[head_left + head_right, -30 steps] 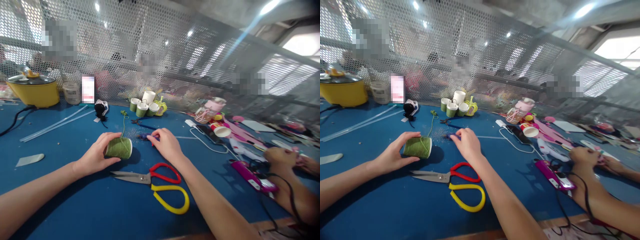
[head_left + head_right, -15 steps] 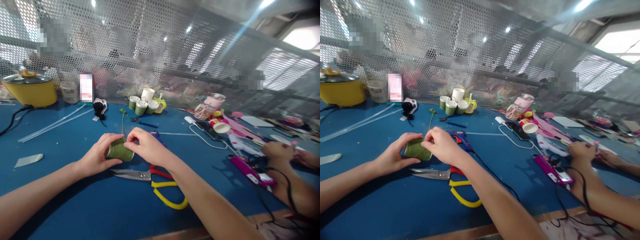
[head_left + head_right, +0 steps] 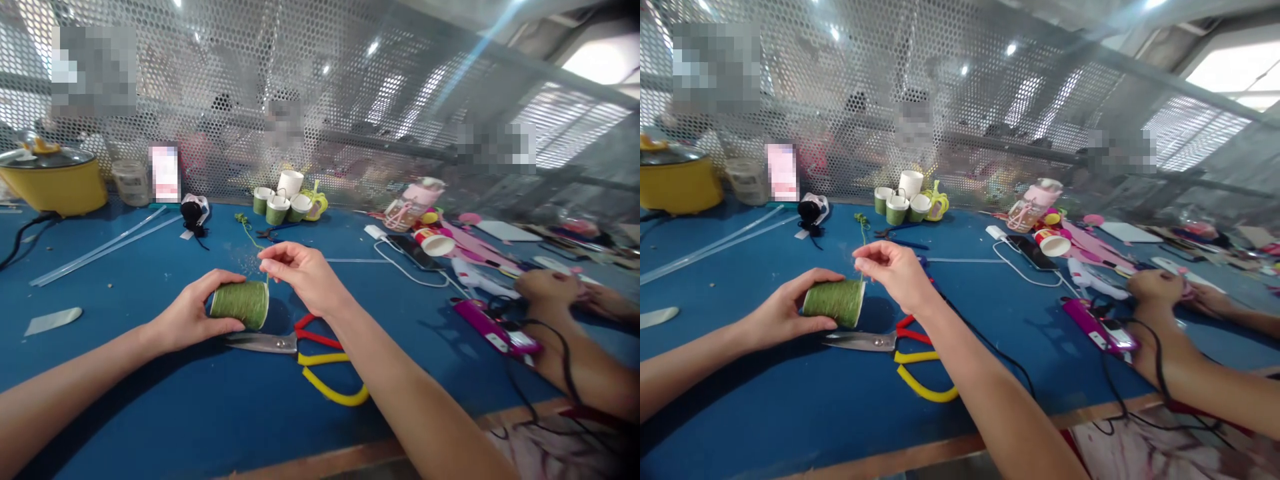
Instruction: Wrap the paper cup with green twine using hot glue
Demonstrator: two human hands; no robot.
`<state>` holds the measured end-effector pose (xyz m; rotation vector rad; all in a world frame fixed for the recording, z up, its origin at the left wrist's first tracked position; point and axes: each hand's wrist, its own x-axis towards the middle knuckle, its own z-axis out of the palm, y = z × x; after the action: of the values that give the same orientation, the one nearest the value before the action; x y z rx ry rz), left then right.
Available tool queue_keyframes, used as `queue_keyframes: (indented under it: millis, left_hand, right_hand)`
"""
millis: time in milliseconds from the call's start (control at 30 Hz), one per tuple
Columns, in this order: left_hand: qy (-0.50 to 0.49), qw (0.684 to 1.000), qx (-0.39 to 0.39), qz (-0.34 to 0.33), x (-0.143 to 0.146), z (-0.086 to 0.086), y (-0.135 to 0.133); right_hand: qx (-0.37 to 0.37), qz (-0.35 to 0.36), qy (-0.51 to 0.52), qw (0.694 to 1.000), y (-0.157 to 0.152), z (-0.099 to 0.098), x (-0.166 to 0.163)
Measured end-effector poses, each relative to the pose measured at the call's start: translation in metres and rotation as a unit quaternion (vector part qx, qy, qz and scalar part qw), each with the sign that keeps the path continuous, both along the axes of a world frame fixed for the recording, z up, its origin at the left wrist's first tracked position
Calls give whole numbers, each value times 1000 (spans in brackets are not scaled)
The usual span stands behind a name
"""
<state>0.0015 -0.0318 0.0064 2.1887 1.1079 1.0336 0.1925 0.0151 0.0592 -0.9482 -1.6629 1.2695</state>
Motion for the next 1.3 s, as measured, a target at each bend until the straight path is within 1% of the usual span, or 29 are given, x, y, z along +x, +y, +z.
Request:
queue_keyframes:
  millis: [233, 633, 1033, 1300]
  left_hand:
    - [2, 1000, 11, -11, 2, 4, -3]
    - [-20, 998, 32, -41, 0, 3, -4]
    - [-21, 997, 56, -54, -1, 2, -4]
    - [-23, 997, 49, -57, -1, 1, -3]
  right_hand:
    - [5, -12, -1, 1000, 1, -3, 0]
    - [25, -13, -50, 998, 3, -15, 3]
    - [31, -10, -82, 996, -1, -16, 3]
    - [32, -12, -97, 995, -2, -14, 2]
